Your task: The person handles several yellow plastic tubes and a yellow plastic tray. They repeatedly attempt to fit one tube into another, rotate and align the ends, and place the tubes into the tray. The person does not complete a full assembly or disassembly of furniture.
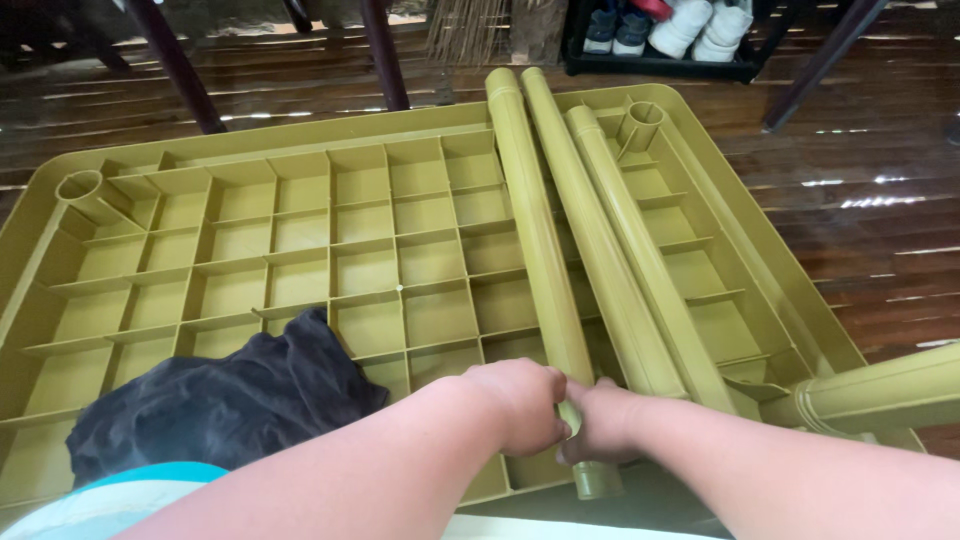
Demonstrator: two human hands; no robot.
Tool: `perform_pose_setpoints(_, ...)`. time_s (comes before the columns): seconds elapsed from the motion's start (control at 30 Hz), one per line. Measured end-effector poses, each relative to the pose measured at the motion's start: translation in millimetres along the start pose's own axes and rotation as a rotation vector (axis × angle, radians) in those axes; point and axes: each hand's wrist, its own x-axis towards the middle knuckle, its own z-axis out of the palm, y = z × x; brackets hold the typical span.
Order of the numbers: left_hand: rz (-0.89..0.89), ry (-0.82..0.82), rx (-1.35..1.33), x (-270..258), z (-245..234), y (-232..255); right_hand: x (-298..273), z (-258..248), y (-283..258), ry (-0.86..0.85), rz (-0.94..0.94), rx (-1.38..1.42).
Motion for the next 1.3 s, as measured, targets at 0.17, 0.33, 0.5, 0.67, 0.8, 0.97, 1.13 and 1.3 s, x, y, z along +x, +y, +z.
perform_pose_setpoints(0.17, 0.006, 0.023, -0.016, -2, -1, -4, 10, 1, 2, 0.109, -0.011, -0.008)
perform_pose_setpoints(0.33, -0.057, 0.062, -0.069, 4, 0, -9, 15, -6, -3, 0.29, -0.037, 0.145)
perform_pose_setpoints(0.5, -0.035, 0.138, -0.064, 25, 3, -22, 9, -28, -9, 0.553, -0.183, 0.431)
perform_pose_setpoints(0.67, -0.062, 0.343, -0.46, 46, 6, -30, -21, -52, -16, 0.458, -0.295, 0.885)
perform_pose_setpoints(0.8, -0.207, 0.241, -1.123, 45, 2, -23, -52, -73, -22, 0.508, -0.447, 1.031)
perform_pose_setpoints(0.97, -0.16, 0.289, -1.567, 19, -32, -4, -91, -104, -35, 0.394, -0.384, 1.263)
perform_pose_setpoints(1.13, -0.164, 0.21, -1.818, -27, -78, 24, -138, -125, -50, 0.271, -0.399, 1.43)
perform_pose_setpoints(1.3, -0.113, 0.045, -2.011, -90, -119, 61, -209, -141, -63, 0.269, -0.406, 1.405)
